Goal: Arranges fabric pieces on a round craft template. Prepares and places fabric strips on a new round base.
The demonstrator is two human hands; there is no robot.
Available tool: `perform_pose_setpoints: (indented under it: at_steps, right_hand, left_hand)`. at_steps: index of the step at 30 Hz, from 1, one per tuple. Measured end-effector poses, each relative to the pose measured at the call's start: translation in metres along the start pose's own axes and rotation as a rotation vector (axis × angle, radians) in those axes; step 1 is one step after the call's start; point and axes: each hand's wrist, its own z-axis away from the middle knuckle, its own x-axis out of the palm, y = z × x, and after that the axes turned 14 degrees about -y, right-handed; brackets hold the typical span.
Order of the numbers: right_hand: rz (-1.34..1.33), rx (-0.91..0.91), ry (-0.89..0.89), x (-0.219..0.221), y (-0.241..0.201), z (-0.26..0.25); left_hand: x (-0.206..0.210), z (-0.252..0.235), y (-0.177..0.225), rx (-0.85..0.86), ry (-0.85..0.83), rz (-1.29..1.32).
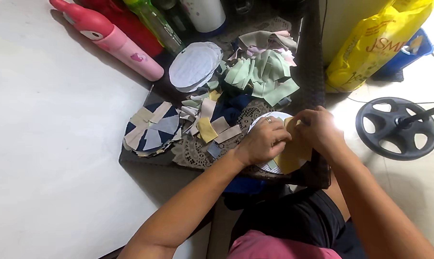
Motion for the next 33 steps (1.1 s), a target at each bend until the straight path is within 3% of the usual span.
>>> perform_pose_setpoints:
  at_steps: [5,22,26,31,33]
  right_hand:
    - [-0.002,-0.008,0.025,0.003,-0.001,0.002]
    - [-0.053,0.003,0.03,0.001,-0.002,0.006]
    - [-0.19,-0.091,0.217,0.0,0.013,0.019]
    - [-0.015,-0.178,0.38,0.03,0.028,0.031]
    - [0.047,-0.226,0.429,0.04,0.029,0.031]
  left_hand:
    - [0.003,0.012,-0.003,-0.107,-0.004,-0.037]
    - [0.009,0.016,0.002,-0.122,-0.032,-0.035]
    - [0.008,0.015,0.004,-0.138,-0.013,-0.003]
    - [0.013,0.001,0.014,-0.283,0.107,-0.018]
    - [0.013,-0.01,0.022,-0.39,0.077,-0.023]
